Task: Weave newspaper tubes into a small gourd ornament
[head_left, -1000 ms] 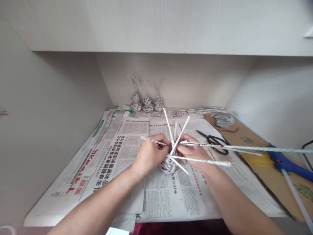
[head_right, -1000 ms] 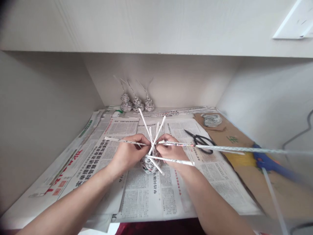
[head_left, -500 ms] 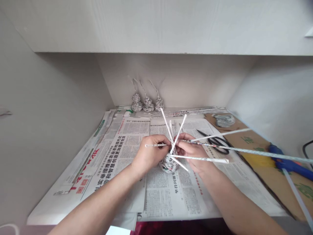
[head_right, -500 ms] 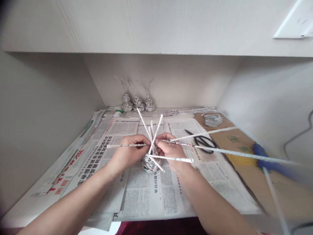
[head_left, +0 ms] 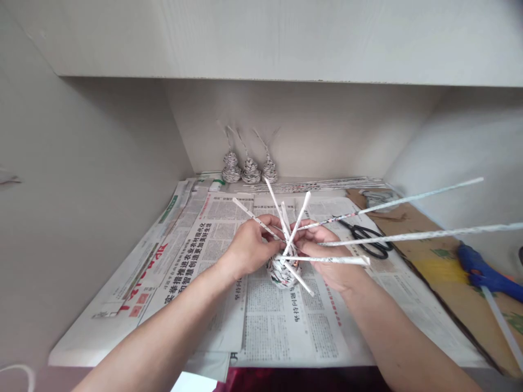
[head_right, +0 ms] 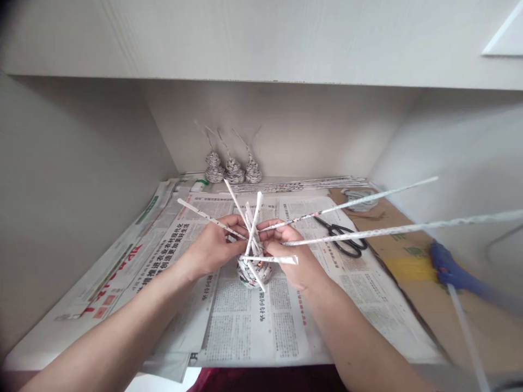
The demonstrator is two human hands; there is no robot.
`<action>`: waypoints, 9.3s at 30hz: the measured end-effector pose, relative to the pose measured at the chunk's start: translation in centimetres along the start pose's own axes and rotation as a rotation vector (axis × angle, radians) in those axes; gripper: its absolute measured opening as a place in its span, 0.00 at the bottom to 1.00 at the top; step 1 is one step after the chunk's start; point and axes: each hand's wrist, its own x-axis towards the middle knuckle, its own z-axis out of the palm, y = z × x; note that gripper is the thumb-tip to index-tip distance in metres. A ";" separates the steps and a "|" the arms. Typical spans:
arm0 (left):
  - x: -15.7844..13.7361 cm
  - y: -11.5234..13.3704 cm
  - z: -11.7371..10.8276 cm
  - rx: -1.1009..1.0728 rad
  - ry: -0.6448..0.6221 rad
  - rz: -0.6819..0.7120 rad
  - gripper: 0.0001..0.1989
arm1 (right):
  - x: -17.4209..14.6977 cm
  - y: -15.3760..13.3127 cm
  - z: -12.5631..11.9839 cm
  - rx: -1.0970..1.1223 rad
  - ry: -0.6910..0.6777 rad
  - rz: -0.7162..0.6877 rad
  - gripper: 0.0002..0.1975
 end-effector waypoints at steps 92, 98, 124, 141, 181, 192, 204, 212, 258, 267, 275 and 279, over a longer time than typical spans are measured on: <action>-0.6 0.2 0.8 0.301 0.095 0.181 0.09 | -0.2 0.7 -0.4 0.142 0.201 -0.021 0.14; -0.6 -0.3 1.1 0.306 0.169 0.171 0.07 | -0.4 0.5 -0.3 0.082 0.159 0.078 0.16; -0.3 0.1 0.6 0.084 0.024 0.016 0.08 | -1.3 -0.5 -1.2 -0.513 0.083 -0.204 0.05; -0.4 0.0 0.8 0.088 -0.013 -0.004 0.13 | -1.5 -0.4 -0.3 -0.532 0.102 -0.199 0.03; -0.8 0.0 0.9 0.334 -0.053 0.424 0.07 | -0.8 -1.5 -1.3 -0.113 0.140 -0.042 0.09; -0.6 -0.5 1.0 0.309 -0.045 0.446 0.07 | -2.1 -2.6 -2.7 -0.545 -0.015 -0.006 0.12; -0.9 0.5 0.9 0.246 -0.085 0.453 0.08 | -1.3 -1.1 -1.1 -0.235 0.147 -0.065 0.05; -0.5 0.1 1.5 0.130 -0.037 0.274 0.02 | -1.4 -1.7 -0.5 -0.197 0.132 -0.057 0.01; 1.4 -1.9 -0.3 -0.218 0.254 -0.010 0.12 | -0.6 -1.0 -2.1 -0.451 0.386 -0.270 0.20; 1.2 -1.8 0.1 -0.329 0.195 -0.032 0.11 | -0.4 0.8 -0.3 -0.264 0.123 -0.179 0.21; 0.8 -1.2 0.9 -0.058 0.142 0.081 0.10 | -0.1 1.6 0.4 -0.130 0.210 -0.152 0.15; 0.6 -0.9 1.1 -0.035 0.172 0.064 0.09 | -0.1 1.9 0.6 -0.148 0.294 -0.211 0.12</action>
